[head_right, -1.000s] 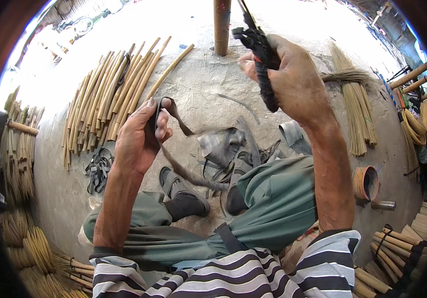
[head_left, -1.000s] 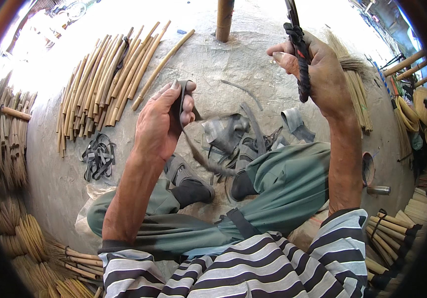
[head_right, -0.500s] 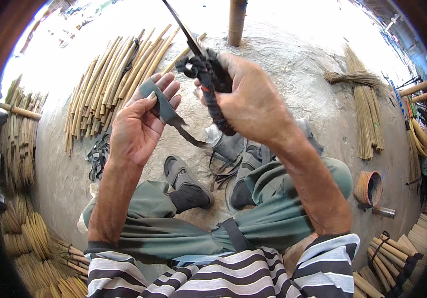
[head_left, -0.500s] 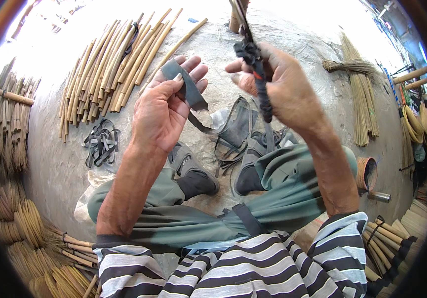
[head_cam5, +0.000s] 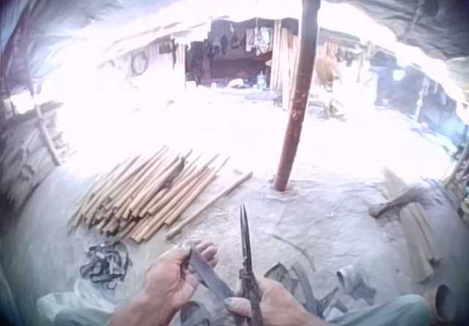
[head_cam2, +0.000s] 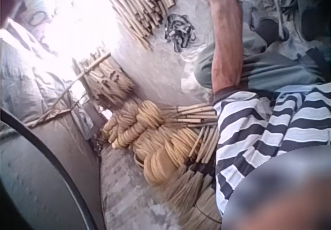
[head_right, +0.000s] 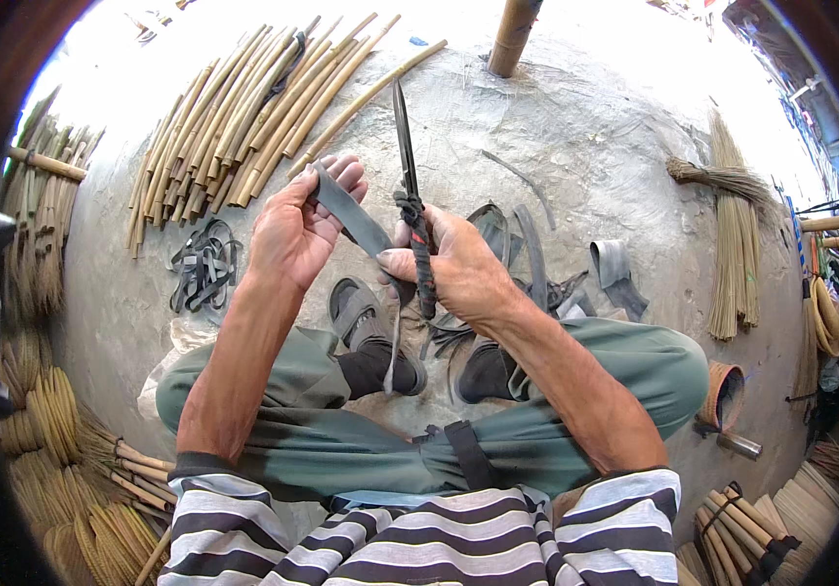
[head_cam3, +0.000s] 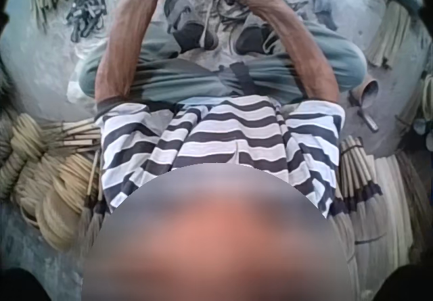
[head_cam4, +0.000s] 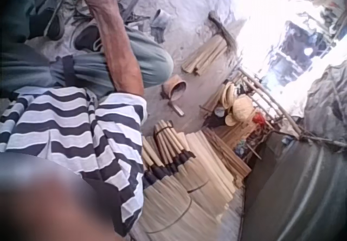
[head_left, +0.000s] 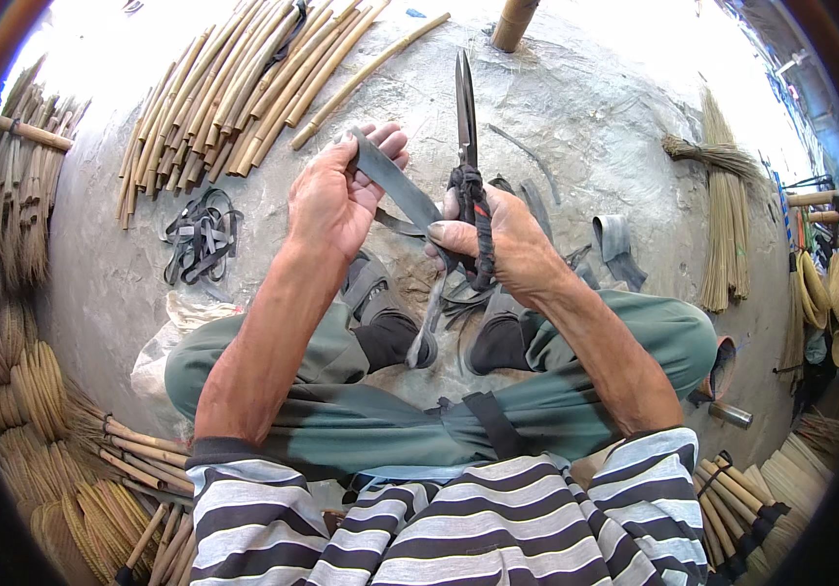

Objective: The person sits on the floor and uses shears to cut a long strip of black rubber into smaller pieces. They repeatedly pick up the rubber, cut sections, and place the cut pieces on the floor.

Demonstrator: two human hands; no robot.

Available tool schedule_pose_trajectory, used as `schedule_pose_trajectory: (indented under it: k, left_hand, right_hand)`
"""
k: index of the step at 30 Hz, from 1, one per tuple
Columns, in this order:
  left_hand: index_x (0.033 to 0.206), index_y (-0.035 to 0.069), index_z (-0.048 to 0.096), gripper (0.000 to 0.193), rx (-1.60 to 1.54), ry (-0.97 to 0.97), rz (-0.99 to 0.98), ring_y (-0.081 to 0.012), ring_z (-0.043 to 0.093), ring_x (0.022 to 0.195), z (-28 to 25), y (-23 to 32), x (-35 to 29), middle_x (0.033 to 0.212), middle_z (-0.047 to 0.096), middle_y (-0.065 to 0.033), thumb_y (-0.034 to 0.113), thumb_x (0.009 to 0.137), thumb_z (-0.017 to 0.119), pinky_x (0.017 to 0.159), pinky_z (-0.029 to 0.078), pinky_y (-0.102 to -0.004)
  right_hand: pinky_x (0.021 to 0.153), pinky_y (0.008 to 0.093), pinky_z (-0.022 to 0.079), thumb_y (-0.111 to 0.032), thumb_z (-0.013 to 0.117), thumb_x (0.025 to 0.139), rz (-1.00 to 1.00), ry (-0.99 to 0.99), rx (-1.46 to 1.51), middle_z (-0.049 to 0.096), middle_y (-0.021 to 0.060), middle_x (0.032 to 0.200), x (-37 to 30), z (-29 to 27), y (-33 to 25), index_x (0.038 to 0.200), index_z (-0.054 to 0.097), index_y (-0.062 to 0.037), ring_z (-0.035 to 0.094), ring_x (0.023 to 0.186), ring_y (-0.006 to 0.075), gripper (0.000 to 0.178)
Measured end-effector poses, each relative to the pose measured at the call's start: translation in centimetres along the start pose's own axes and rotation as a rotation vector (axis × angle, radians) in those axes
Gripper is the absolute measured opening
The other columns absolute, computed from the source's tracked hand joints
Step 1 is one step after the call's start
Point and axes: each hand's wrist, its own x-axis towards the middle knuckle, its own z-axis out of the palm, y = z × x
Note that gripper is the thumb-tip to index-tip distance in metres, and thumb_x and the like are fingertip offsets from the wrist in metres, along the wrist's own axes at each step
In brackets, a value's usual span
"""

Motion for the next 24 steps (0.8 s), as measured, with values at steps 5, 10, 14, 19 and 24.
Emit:
schedule_pose_trajectory:
  k: [5,10,14,19,24]
  left_hand:
    - [0.131,-0.013,0.053,0.033,0.065,0.022,-0.007,-0.026,0.072,0.095,-2.6,0.4,2.0,0.117,0.068,-0.0239,0.012,0.109,0.047,0.093,0.059,-0.0408]
    - [0.121,-0.008,0.059,0.023,0.083,0.006,-0.015,-0.0192,0.065,0.075,-4.4,2.9,2.3,0.098,0.07,-0.0195,0.008,0.106,0.052,0.073,0.057,-0.0335]
    - [0.119,-0.008,0.061,0.022,0.196,-0.095,0.009,-0.021,0.069,0.079,-4.5,3.9,2.5,0.099,0.071,-0.0212,0.008,0.106,0.053,0.072,0.057,-0.0335]
    - [0.116,-0.004,0.061,0.02,0.421,-0.109,0.106,-0.0196,0.072,0.079,-3.5,4.6,2.4,0.101,0.074,-0.0178,0.012,0.107,0.054,0.078,0.062,-0.0341]
    - [0.126,-0.008,0.06,0.028,0.463,-0.056,0.499,-0.0203,0.069,0.091,-1.5,7.2,0.5,0.105,0.071,-0.016,0.013,0.106,0.057,0.083,0.059,-0.0326]
  right_hand:
    - [0.071,0.0269,0.05,-0.01,0.076,0.091,-0.002,-0.097,-0.151,0.057,-0.0014,0.09,-1.1,1.6,3.4,0.106,0.058,-0.0047,0.057,0.082,0.0097,0.024]
    - [0.073,0.0314,0.05,-0.012,0.077,0.092,-0.034,-0.093,-0.496,0.062,0.0045,0.091,-1.7,1.8,7.3,0.108,0.062,0.0,0.058,0.084,0.0105,0.025]
    - [0.074,0.0363,0.052,-0.019,0.075,0.095,-0.048,0.05,-0.465,0.066,0.0066,0.092,-1.5,-0.4,7.4,0.106,0.062,-0.0018,0.062,0.084,0.0154,0.024]
    - [0.061,0.023,0.047,-0.036,0.062,0.104,0.106,0.152,-0.131,0.065,0.0031,0.088,-1.0,-4.5,3.0,0.111,0.062,-0.0062,0.06,0.075,0.0082,0.031]
    - [0.065,0.0267,0.05,-0.031,0.068,0.102,-0.251,0.432,0.095,0.066,0.0036,0.083,-0.9,-9.2,-2.3,0.099,0.065,-0.0048,0.062,0.072,0.0117,0.027]
